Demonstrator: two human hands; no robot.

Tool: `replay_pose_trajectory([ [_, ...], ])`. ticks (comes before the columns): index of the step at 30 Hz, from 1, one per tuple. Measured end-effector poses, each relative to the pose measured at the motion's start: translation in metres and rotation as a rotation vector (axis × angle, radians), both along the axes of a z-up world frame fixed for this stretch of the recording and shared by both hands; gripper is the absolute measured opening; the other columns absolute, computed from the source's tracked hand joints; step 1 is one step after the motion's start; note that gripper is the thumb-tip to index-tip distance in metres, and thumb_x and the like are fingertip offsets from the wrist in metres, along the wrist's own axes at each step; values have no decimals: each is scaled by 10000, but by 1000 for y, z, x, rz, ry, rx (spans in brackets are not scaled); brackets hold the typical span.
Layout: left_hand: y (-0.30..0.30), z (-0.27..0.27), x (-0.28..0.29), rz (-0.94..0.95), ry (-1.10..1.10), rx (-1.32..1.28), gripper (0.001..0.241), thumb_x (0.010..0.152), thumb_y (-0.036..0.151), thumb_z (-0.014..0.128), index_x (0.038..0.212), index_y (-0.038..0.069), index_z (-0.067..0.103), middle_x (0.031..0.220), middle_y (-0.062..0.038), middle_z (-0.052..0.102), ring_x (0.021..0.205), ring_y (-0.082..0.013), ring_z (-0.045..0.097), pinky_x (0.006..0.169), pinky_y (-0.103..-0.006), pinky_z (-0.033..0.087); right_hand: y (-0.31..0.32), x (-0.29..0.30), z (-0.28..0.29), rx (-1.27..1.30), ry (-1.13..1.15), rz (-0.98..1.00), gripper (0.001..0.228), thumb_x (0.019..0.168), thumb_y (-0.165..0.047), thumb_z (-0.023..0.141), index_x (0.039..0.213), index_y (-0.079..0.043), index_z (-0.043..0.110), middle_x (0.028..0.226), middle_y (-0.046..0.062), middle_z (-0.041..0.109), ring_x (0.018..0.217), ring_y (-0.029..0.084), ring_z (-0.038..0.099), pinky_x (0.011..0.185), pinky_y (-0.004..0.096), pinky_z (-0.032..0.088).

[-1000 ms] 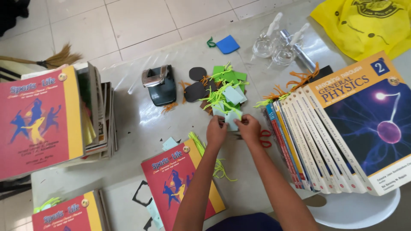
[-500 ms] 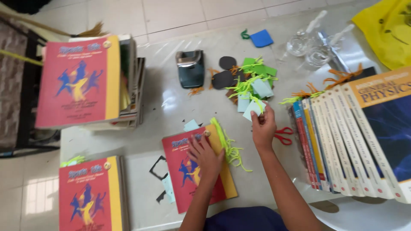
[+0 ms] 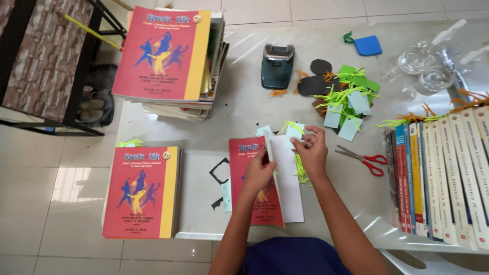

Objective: Attaching yellow string to paper tags and inserting them into textbooks to organize them in a library setting.

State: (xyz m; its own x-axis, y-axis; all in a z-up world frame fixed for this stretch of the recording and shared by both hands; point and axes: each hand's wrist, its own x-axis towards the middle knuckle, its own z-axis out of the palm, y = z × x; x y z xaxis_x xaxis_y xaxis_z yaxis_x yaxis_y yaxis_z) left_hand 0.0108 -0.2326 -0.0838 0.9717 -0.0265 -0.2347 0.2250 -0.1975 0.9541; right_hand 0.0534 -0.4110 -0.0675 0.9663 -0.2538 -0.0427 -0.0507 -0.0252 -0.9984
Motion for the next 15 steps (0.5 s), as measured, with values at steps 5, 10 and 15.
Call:
replay_pose_trajectory([
  [5,46,36,-10,157,64,-43,511,837,36,655,1343,-2,601,1070,-161,773,895,-240,738,744,-368,572,29,5,3,-37,-3,74,452,864,-10,794,1207,-16,500,980,76,613,701,107,666,590,279,615],
  [10,56,37,-18,151,-109,72,515,845,58,741,1339,18,599,1026,-152,776,889,-177,763,797,-311,595,59,9,-2,3,-24,120,322,896,-12,776,1127,9,553,1025,77,625,750,97,666,622,283,635],
  [15,47,82,-22,114,-7,292,507,857,142,771,1347,108,644,953,-125,780,816,-222,757,749,-334,579,66,14,-4,50,-37,61,260,912,-31,757,1123,20,615,1043,76,656,766,91,666,641,280,632],
])
